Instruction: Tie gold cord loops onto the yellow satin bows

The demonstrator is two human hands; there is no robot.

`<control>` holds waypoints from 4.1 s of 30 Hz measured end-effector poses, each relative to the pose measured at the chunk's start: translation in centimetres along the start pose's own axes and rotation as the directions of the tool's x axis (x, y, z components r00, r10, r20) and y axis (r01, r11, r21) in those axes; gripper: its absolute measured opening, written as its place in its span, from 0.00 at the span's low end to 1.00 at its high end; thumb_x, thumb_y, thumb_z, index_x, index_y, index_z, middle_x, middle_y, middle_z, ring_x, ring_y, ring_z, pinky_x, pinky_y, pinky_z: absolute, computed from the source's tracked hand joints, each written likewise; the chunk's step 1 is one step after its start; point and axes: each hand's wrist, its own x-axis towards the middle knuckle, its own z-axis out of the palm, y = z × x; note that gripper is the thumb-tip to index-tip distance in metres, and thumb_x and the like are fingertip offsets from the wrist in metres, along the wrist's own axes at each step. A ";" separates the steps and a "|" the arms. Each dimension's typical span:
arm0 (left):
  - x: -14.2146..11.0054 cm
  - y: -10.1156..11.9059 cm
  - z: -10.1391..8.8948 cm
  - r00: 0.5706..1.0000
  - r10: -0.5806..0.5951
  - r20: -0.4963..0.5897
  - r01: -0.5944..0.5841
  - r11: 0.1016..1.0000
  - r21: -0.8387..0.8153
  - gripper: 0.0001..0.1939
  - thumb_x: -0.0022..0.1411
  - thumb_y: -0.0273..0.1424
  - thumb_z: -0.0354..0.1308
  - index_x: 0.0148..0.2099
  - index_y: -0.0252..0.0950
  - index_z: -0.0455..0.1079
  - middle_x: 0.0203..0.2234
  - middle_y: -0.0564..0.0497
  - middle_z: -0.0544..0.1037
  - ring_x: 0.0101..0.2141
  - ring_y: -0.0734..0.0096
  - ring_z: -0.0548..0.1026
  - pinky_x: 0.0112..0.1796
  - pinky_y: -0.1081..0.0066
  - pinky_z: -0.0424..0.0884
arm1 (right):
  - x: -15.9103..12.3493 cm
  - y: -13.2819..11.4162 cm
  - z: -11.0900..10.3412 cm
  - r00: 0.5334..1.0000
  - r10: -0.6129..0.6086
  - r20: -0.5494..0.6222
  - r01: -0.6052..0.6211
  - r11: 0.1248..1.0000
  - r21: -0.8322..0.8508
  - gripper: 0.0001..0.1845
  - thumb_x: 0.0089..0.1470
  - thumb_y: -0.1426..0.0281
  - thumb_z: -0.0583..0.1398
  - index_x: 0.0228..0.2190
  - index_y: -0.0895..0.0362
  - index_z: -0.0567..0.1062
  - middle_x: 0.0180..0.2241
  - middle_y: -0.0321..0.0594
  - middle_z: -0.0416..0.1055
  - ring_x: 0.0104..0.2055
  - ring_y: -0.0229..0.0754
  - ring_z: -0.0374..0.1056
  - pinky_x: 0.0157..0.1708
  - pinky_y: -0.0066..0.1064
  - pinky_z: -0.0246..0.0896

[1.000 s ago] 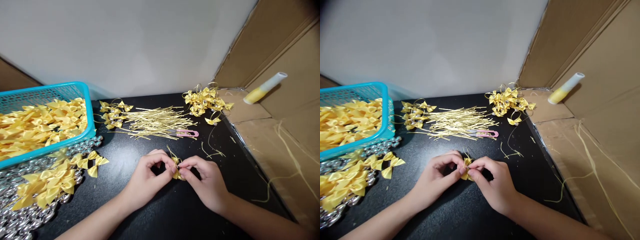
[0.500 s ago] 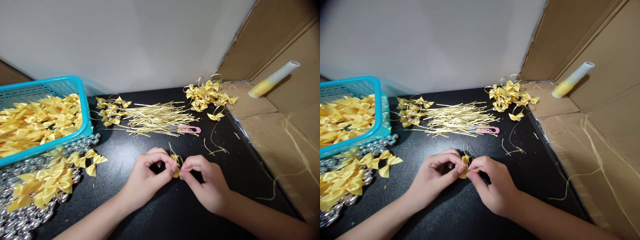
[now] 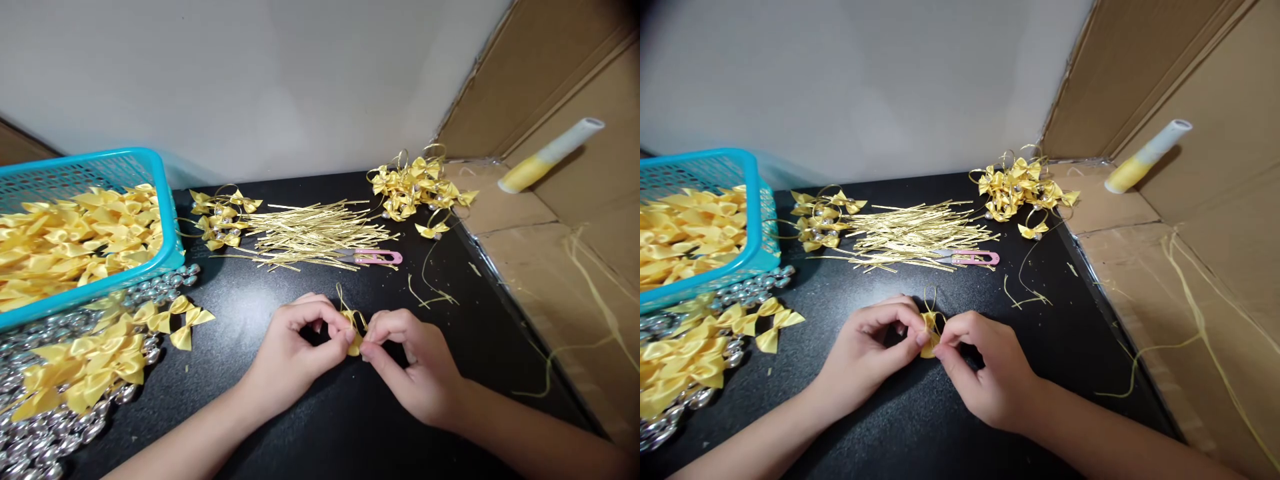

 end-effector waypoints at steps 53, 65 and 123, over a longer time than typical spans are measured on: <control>0.0 -0.2 0.2 0.999 0.034 -0.011 -0.034 0.999 0.035 0.06 0.57 0.26 0.59 0.27 0.36 0.74 0.21 0.54 0.72 0.27 0.71 0.68 0.29 0.71 0.62 | 0.1 0.0 -0.2 0.997 0.083 0.009 -0.083 0.994 0.077 0.07 0.57 0.76 0.59 0.32 0.53 0.66 0.26 0.33 0.69 0.26 0.35 0.68 0.28 0.26 0.67; 0.0 0.1 0.2 0.999 0.040 -0.020 -0.039 0.999 0.023 0.06 0.56 0.26 0.58 0.27 0.36 0.72 0.21 0.54 0.71 0.26 0.72 0.68 0.29 0.72 0.62 | 0.3 0.0 -0.3 0.998 0.059 0.027 -0.061 0.994 0.090 0.08 0.56 0.78 0.59 0.32 0.52 0.66 0.26 0.33 0.69 0.27 0.35 0.68 0.29 0.28 0.66; 0.0 -0.3 0.0 0.995 0.089 -0.048 -0.091 0.994 -0.054 0.07 0.58 0.26 0.57 0.27 0.36 0.69 0.21 0.55 0.69 0.26 0.74 0.65 0.29 0.72 0.60 | 0.6 -0.2 -0.3 0.989 0.148 -0.029 -0.143 0.981 0.132 0.08 0.56 0.76 0.61 0.36 0.51 0.71 0.29 0.32 0.75 0.30 0.35 0.75 0.33 0.26 0.71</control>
